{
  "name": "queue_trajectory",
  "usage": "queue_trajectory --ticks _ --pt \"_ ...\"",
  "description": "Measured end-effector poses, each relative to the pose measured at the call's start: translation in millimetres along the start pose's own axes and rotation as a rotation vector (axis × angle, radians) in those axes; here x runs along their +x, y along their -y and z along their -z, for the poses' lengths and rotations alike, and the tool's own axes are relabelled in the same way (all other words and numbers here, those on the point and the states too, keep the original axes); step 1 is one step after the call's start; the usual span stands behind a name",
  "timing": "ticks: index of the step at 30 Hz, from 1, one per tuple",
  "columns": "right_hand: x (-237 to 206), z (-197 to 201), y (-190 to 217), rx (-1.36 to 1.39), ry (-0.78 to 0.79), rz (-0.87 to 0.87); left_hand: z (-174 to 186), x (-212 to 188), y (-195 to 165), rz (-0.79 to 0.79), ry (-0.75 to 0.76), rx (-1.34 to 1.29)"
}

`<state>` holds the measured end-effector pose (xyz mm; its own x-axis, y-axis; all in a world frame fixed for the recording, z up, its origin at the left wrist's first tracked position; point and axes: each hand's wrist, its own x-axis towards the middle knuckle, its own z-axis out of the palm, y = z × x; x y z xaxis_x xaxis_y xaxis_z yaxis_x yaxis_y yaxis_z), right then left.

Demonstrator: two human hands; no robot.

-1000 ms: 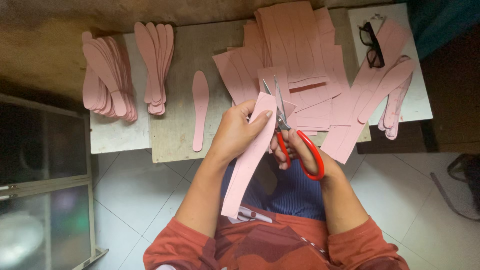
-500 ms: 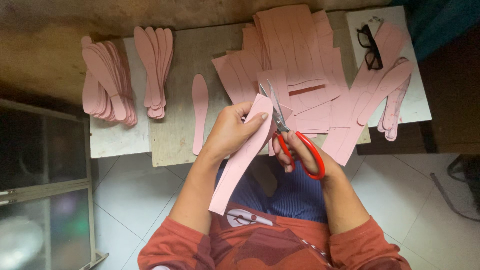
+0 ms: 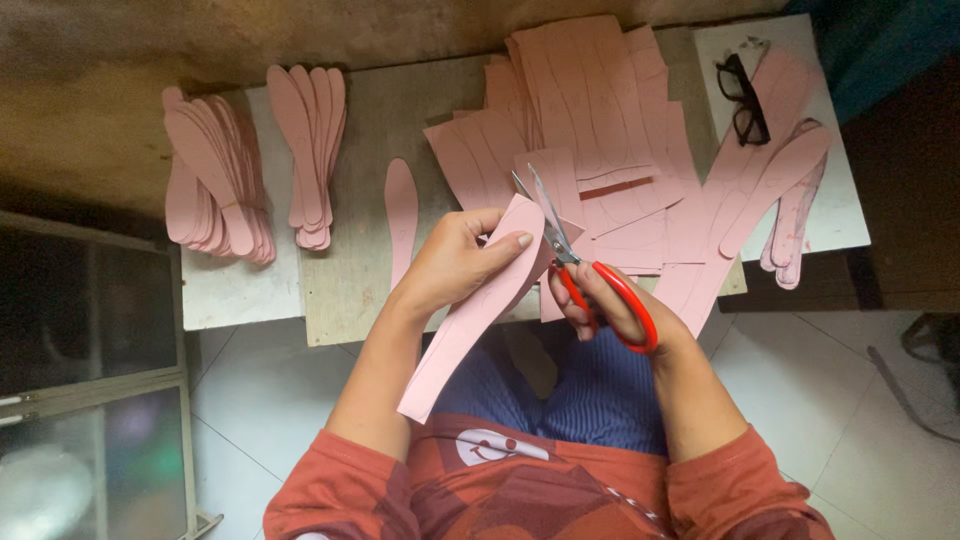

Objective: The person uses red-handled scissors to cut pink paper sheets along pre-drawn outlines, producing elongated shapes. The person holds the paper with the left hand and cuts with the right, rotating the sheet as needed. Finished pieces are placed on the table among other cut pieces.

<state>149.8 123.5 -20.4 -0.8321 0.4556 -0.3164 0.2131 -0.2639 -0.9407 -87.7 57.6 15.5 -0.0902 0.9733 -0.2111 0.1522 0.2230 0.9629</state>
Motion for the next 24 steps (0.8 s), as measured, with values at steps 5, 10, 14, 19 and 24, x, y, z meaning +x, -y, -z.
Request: queue_trajectory --ticks 5,10,14,19,24 --pt "5 8 7 -0.089 0.010 -0.012 8 3 4 0.025 0.016 0.018" --pt "10 17 12 -0.107 -0.011 -0.050 15 5 7 0.049 0.021 -0.002" --pt "23 23 16 -0.188 -0.088 -0.049 21 9 6 0.056 0.003 0.009" --pt "36 15 17 -0.084 -0.328 0.016 15 0 6 0.040 0.075 0.197" --pt "26 -8 9 0.155 -0.345 0.178 -12 -12 15 0.021 0.236 0.249"
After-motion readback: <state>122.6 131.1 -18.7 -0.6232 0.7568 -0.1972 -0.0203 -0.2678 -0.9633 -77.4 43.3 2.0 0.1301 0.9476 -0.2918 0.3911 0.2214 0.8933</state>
